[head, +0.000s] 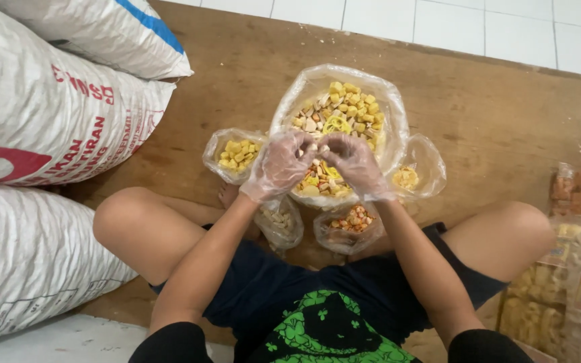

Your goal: Bagging various types of snacks from a large container into smaller plastic bags

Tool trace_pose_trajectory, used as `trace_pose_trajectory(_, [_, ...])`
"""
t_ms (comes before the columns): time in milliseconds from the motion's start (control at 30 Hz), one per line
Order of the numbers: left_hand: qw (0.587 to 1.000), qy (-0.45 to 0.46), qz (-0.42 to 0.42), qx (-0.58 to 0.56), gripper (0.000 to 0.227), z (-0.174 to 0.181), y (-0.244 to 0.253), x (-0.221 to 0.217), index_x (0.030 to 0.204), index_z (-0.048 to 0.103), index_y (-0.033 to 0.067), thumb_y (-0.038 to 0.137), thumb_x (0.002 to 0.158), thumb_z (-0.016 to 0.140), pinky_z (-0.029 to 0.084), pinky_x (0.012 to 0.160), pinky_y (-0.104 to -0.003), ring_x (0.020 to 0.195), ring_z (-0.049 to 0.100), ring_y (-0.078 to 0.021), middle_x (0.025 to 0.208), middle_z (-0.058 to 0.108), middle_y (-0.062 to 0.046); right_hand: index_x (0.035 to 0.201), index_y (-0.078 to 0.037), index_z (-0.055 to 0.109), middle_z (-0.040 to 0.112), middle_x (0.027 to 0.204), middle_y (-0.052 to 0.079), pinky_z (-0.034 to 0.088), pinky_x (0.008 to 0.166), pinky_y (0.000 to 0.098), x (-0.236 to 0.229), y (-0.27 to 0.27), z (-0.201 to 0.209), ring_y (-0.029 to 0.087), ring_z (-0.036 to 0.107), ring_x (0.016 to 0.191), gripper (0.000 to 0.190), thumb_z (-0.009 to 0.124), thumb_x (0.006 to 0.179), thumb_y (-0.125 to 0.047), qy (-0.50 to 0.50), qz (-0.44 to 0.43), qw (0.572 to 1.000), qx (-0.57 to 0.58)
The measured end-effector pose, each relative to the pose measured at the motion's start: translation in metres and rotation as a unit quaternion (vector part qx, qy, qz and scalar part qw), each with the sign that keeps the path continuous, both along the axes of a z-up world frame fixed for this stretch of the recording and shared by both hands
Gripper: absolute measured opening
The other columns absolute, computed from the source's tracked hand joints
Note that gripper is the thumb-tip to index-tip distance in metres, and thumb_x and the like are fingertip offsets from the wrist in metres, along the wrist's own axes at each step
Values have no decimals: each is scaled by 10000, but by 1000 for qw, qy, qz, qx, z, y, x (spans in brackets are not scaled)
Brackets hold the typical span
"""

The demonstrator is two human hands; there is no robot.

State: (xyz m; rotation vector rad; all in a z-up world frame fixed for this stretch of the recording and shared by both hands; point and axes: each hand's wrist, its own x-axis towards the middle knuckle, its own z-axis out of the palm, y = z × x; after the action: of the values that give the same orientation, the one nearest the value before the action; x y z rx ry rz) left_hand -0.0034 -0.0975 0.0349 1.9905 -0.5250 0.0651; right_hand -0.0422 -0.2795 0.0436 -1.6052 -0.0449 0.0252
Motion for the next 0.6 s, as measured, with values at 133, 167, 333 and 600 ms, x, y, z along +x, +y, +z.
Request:
trace_pose_trajectory(133, [997,16,-3,72,139,8,17,-16,921,777,168,297,931,725,581,660,-402,755,723,-286,799,737,-118,1124,0,724,749,1012,156,620,707,309,-15,20,23,222,706,881,213,758,913,2,-7,30,999,-17])
trace_pose_trajectory(167, [994,30,-4,104,222,13,21,-19,920,784,197,407,939,716,589,701,-451,809,735,-341,801,736,-155,1101,19,726,741,1002,218,636,710,364,-18,24,31,305,740,870,172,748,936,-20,-37,52,995,-82])
trace_pose_trajectory(333, [979,89,-69,172,216,32,55,-29,872,794,180,382,906,728,587,768,-444,875,734,-343,832,760,-121,1047,-66,780,762,922,135,605,628,329,-24,43,-3,230,742,785,219,853,842,-93,-114,49,976,-181])
trace_pose_trajectory(600, [946,82,-143,279,270,16,85,-28,956,780,178,431,893,712,585,874,-506,990,708,-422,955,748,-172,1027,-107,753,754,843,139,585,645,425,-44,63,-19,305,734,728,268,832,771,-113,-124,126,950,-259])
